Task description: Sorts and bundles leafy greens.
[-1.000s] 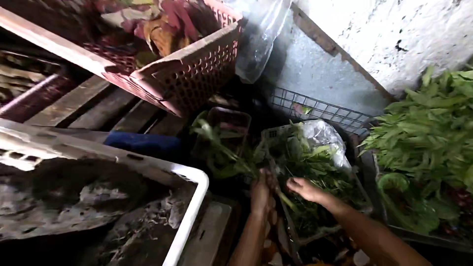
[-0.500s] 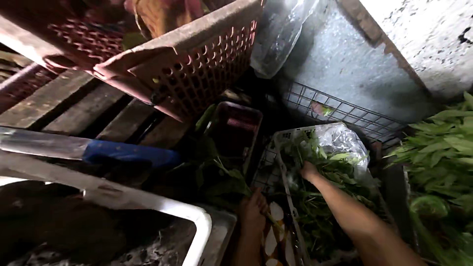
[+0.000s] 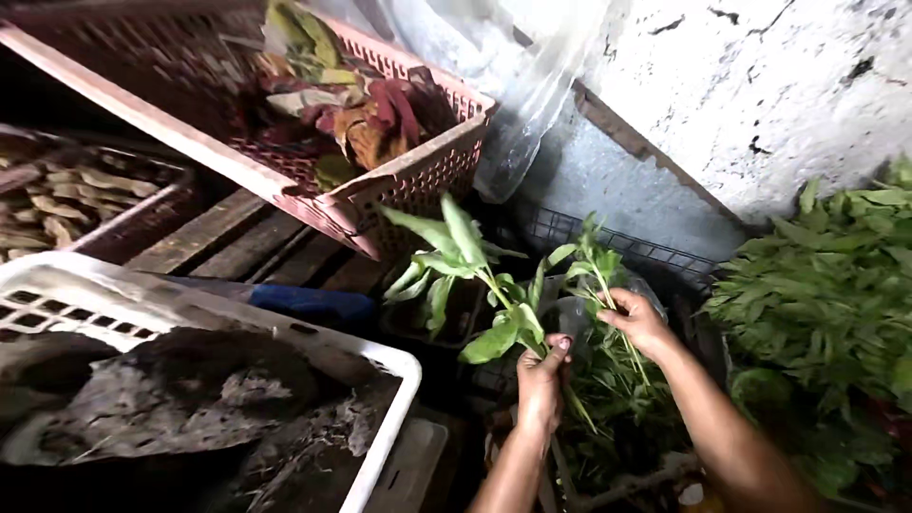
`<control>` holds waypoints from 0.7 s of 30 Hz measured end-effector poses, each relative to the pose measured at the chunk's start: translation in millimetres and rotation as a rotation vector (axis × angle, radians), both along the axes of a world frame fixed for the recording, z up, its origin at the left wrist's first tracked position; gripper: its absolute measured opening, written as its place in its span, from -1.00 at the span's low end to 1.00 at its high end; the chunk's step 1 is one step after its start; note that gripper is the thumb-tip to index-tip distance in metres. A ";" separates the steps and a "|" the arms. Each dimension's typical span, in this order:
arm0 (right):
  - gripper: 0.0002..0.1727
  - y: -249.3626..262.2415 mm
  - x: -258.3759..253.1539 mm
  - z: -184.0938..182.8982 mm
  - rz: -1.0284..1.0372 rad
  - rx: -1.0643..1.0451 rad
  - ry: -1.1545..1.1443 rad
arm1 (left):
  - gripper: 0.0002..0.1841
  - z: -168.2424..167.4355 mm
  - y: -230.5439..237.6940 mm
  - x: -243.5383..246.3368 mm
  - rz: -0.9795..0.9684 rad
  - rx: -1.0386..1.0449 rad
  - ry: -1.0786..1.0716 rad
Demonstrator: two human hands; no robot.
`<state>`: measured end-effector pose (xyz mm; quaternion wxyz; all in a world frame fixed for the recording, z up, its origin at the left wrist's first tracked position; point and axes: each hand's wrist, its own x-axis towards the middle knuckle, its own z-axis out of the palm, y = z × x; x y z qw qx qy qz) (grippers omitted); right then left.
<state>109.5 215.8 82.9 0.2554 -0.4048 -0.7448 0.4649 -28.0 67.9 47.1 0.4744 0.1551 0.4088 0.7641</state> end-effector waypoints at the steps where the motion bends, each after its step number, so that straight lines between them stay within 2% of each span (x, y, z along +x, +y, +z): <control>1: -0.64 -5.7 4.8 4.9 -0.001 0.034 -0.039 | -0.89 2.8 3.5 5.6 -0.011 -0.016 0.010; 7: -0.66 -59.1 15.4 11.8 0.070 0.256 -0.385 | -0.81 3.9 9.7 37.5 -0.077 -0.148 0.039; 10: -0.67 -94.5 13.7 -12.3 0.099 0.464 -0.553 | -0.82 -6.0 3.9 48.5 0.041 -0.217 0.053; 12: -0.65 -109.5 17.0 -31.5 0.113 0.527 -0.614 | -0.83 -14.2 -0.5 47.8 0.117 -0.301 0.095; 16: -0.57 -112.9 36.3 -66.3 0.088 0.632 -0.596 | -0.87 -21.8 -6.7 29.3 0.215 -0.324 0.135; 19: -0.54 -109.0 53.6 -80.5 0.105 0.565 -0.594 | -0.85 -14.4 -3.4 14.1 0.302 -0.248 0.092; 21: -0.54 -108.3 56.7 -82.3 0.136 0.529 -0.545 | -0.78 -9.5 1.2 12.4 0.274 -0.185 0.057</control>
